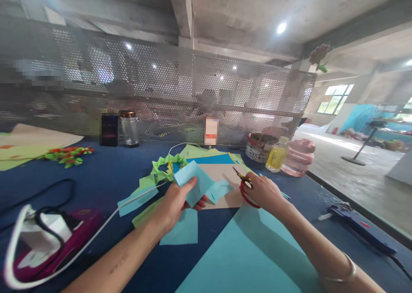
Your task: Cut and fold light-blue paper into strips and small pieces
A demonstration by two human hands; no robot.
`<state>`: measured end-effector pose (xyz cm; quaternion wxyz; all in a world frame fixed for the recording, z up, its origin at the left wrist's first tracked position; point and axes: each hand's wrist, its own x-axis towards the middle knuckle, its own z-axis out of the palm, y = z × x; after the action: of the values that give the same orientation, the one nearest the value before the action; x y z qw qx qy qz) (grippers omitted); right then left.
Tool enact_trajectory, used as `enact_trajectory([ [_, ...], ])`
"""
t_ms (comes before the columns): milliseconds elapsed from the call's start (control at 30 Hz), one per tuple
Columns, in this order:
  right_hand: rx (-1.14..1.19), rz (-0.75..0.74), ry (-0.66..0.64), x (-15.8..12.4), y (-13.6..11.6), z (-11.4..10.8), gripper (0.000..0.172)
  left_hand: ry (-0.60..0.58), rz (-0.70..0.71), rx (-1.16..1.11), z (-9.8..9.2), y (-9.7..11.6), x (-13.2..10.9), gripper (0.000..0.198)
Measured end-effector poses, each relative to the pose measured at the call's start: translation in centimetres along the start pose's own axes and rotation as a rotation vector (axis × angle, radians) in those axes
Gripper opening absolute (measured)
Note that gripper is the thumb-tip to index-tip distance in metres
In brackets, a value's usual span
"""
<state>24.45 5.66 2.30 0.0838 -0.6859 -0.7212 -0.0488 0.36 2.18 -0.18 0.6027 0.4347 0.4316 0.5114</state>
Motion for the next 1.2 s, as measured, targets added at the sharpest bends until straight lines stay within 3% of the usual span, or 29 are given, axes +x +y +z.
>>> enact_trajectory([
  [133, -0.05, -0.077, 0.012, -0.1, 0.2, 0.4, 0.019, 0.024, 0.019, -0.03, 0.1, 0.2, -0.1, 0.024],
  [267, 0.0, -0.327, 0.064, -0.2, -1.3, 0.8, 0.029, -0.004, 0.02, -0.032, 0.1, 0.1, 0.0, 0.027],
  [367, 0.039, -0.494, 0.022, 0.4, -2.3, 1.9, 0.031, -0.034, 0.035, -0.025, 0.1, -0.2, 0.0, 0.028],
  [500, 0.056, -0.611, -0.032, 1.8, -2.6, 3.2, 0.038, -0.082, 0.045, -0.007, 0.4, -0.2, -0.2, 0.033],
  [767, 0.057, -0.558, -0.052, 2.1, -2.4, 2.9, 0.022, -0.223, 0.021, 0.075, 1.2, -0.4, -1.2, 0.036],
  [967, 0.066, -0.604, -0.144, 2.8, -2.8, 2.4, 0.04, -0.346, -0.018, 0.106, 1.8, -0.3, -1.8, 0.039],
  [1067, 0.079, -0.566, -0.189, 3.8, -2.9, 2.1, 0.03, -0.313, 0.05, 0.045, 1.2, 0.2, -1.5, 0.038],
  [1200, 0.132, -0.569, -0.222, 4.6, -2.8, 1.4, 0.015, -0.144, 0.142, -0.083, -0.1, 1.0, -0.5, 0.035],
])
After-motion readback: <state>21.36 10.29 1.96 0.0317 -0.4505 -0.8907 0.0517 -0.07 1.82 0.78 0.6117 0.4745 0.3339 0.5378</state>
